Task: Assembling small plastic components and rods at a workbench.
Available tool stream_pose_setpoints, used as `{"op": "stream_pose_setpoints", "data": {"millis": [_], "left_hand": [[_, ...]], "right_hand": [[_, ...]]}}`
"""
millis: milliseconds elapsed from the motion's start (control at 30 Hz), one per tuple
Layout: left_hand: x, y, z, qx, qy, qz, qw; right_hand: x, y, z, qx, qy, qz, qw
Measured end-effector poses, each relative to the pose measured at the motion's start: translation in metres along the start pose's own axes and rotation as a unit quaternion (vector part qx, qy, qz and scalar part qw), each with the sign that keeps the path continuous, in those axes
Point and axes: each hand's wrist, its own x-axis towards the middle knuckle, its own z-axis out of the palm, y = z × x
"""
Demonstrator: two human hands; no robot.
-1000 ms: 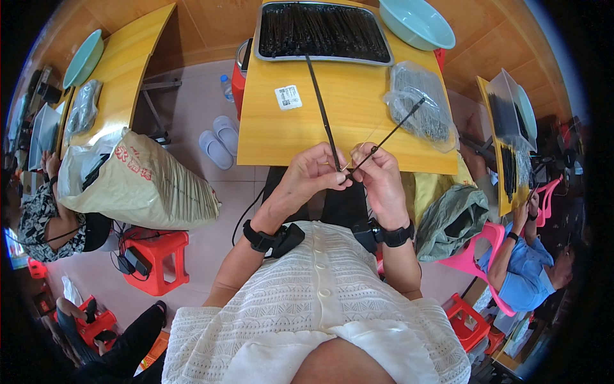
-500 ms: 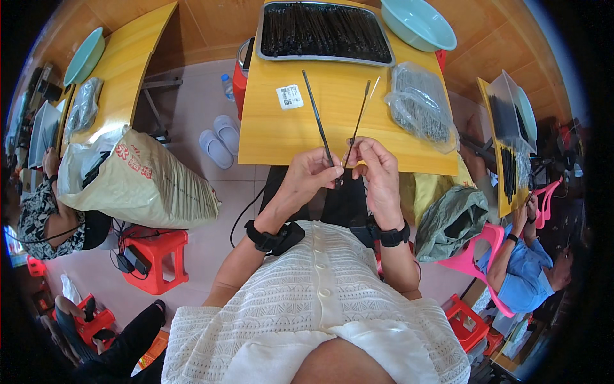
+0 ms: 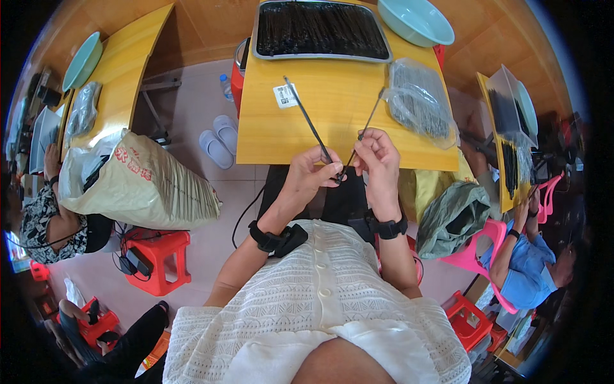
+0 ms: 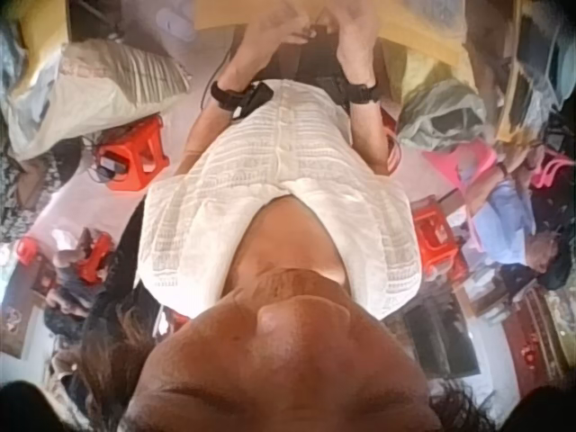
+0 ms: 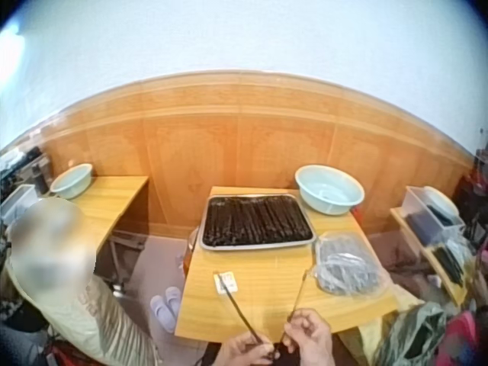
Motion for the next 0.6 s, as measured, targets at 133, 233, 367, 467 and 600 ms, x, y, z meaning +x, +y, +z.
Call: {"op": "stream_pose_setpoints", "data": {"millis": [133, 233, 367, 467, 600], "left_hand": [[0.004, -0.005, -0.004, 0.06, -0.029, 0.028, 0.997], [0.004, -0.005, -0.004, 0.075, -0.014, 0.026, 0.997], [0.005, -0.011, -0.008, 0.069, -0.015, 0.02, 0.997], [0.003, -0.011, -0.007, 0.062, -0.021, 0.017, 0.998], [0.004, -0.008, -0.007, 0.09, -0.033, -0.001, 0.995]], "right_hand": [[0.003, 0.005, 0.003, 0.042, -0.049, 0.034, 0.997], [0.003, 0.005, 0.005, 0.036, -0.051, 0.043, 0.997], [0.003, 0.001, 0.008, 0.006, -0.03, 0.031, 0.999], [0.003, 0.003, 0.01, -0.066, 0.0, -0.045, 0.997], [0.004, 0.004, 0.009, -0.076, -0.001, -0.067, 0.995]]}}
